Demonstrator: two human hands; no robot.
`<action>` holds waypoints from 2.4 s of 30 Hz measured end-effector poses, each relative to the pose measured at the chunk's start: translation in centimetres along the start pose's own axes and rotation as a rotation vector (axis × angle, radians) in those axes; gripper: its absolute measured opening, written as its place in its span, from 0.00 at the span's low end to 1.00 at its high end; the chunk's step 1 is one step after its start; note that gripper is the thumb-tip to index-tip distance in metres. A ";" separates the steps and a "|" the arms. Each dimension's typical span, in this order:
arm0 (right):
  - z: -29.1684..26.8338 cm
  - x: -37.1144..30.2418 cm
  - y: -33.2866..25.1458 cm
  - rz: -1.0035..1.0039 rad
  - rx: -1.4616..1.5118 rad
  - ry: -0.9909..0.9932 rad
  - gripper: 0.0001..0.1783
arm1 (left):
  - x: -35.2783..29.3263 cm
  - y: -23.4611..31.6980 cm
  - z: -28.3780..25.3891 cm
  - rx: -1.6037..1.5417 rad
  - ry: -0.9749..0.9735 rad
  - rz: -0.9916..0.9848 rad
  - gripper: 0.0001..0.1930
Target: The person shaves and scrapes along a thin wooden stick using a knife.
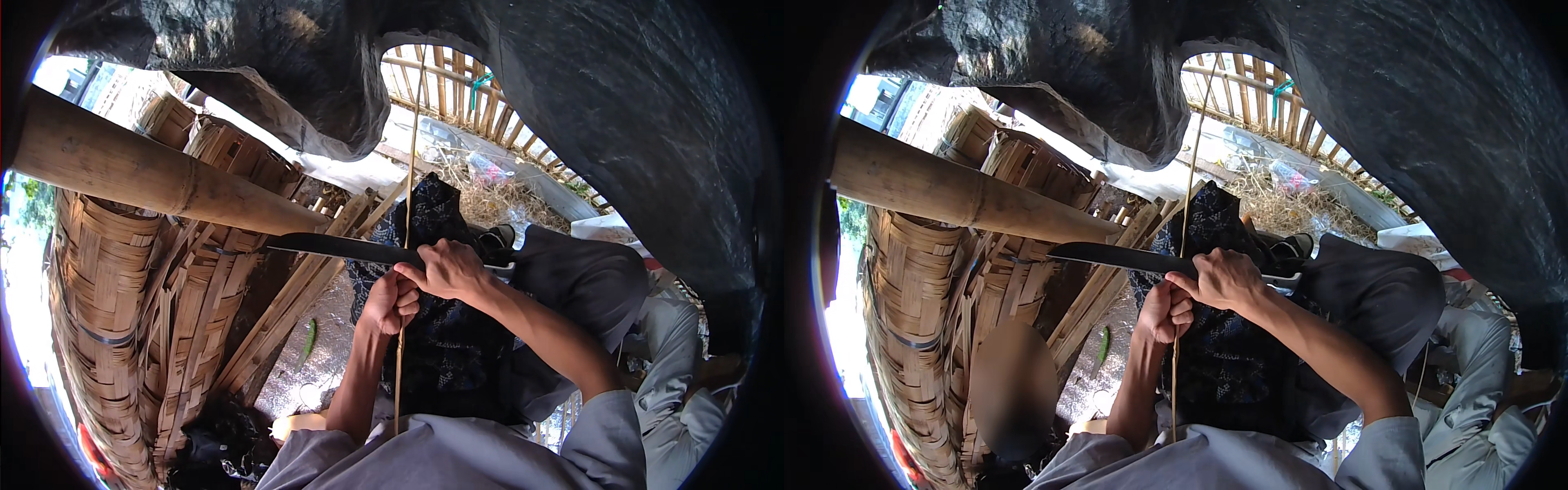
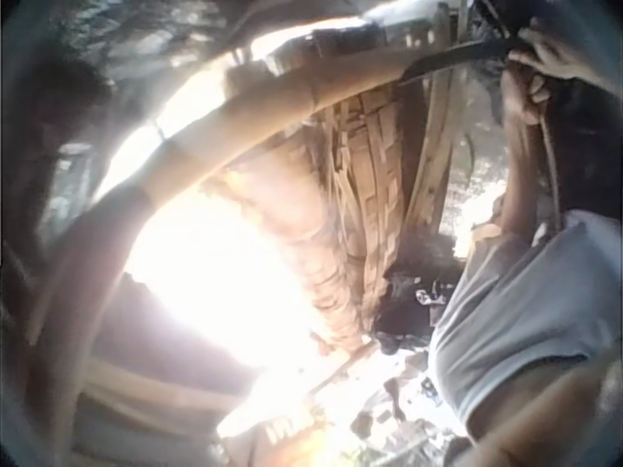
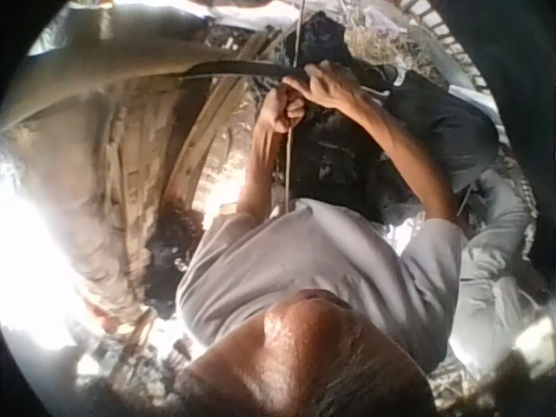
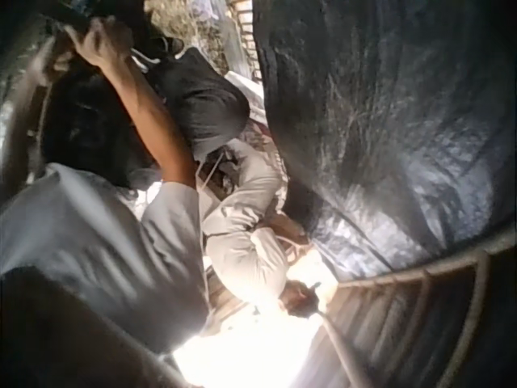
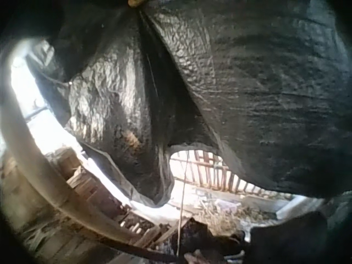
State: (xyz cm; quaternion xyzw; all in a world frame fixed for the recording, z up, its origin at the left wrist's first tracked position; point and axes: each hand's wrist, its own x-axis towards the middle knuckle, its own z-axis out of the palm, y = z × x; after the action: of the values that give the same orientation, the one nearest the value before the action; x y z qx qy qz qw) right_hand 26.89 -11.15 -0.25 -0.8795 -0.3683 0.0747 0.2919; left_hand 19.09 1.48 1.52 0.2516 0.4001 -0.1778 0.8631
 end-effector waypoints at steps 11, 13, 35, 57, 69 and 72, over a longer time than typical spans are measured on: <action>0.9 1.4 0.3 0.045 0.014 0.076 0.37 | -3.4 -2.0 -3.1 0.014 -0.121 -0.115 0.22; 1.5 1.6 1.0 0.027 -0.024 0.097 0.36 | -3.4 -1.4 -3.6 0.044 -0.142 -0.134 0.22; -0.5 -0.8 0.9 0.033 -0.025 0.141 0.33 | -1.5 0.7 -0.6 1.442 0.304 0.904 0.12; 1.1 -1.2 1.3 -0.077 -0.039 0.269 0.32 | -0.2 0.1 -0.3 1.830 0.299 0.988 0.07; 1.7 -0.3 0.6 0.023 0.022 0.081 0.37 | -1.3 -1.4 -0.2 1.766 0.440 0.902 0.07; 1.6 0.3 0.6 0.054 0.053 0.120 0.38 | -4.1 -2.8 -0.3 1.794 0.578 0.717 0.05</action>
State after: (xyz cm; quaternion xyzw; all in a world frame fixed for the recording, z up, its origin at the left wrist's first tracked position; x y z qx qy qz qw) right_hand 26.98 -10.56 -1.87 -0.8840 -0.3241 0.0397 0.3345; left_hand 14.98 -0.14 3.69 0.9473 0.2132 -0.0751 0.2271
